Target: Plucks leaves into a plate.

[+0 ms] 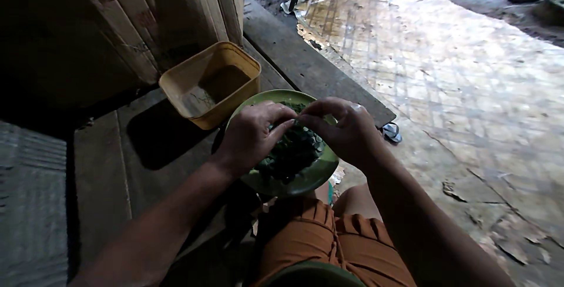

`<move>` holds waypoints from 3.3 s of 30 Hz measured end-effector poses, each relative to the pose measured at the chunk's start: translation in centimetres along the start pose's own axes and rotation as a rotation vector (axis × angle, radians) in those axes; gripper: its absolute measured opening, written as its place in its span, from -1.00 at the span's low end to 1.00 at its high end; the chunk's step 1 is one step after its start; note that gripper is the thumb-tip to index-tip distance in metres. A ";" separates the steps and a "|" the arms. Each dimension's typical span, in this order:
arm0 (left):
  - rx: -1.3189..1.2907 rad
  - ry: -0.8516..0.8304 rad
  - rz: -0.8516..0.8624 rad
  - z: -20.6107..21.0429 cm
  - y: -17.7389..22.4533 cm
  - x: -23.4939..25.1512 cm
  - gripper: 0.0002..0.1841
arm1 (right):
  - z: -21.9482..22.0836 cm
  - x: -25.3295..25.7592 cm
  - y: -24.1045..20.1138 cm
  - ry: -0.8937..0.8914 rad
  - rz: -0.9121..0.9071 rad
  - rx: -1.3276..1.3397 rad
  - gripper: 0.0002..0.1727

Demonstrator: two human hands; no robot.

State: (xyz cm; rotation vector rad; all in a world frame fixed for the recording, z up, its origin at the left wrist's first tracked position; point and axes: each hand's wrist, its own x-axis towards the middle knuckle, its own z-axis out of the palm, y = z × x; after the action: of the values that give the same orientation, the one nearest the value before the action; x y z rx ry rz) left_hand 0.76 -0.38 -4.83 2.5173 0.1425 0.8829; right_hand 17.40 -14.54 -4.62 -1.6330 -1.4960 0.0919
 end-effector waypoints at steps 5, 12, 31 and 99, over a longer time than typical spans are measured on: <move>0.001 0.060 -0.045 -0.8 0.3 0.4 -0.62 | 0.1 0.2 -0.3 -0.016 0.006 -0.028 -0.89; -0.026 0.042 0.031 -0.4 0.3 0.2 -0.86 | 0.3 0.5 -0.6 -0.029 0.032 0.096 -0.90; -0.170 0.084 -0.205 -3.3 -0.8 1.6 -0.65 | -1.1 0.2 0.1 -0.006 0.114 -0.079 -0.86; 0.392 -0.262 -0.172 -2.0 -1.1 0.5 -0.57 | 0.5 -1.4 0.4 -0.074 0.066 -0.201 -0.70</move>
State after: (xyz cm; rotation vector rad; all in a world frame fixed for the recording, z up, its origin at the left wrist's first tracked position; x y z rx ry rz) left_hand 0.04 1.46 -3.68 2.8976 0.4795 0.4856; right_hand 17.06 -15.34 -5.89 -1.8579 -1.5484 0.0398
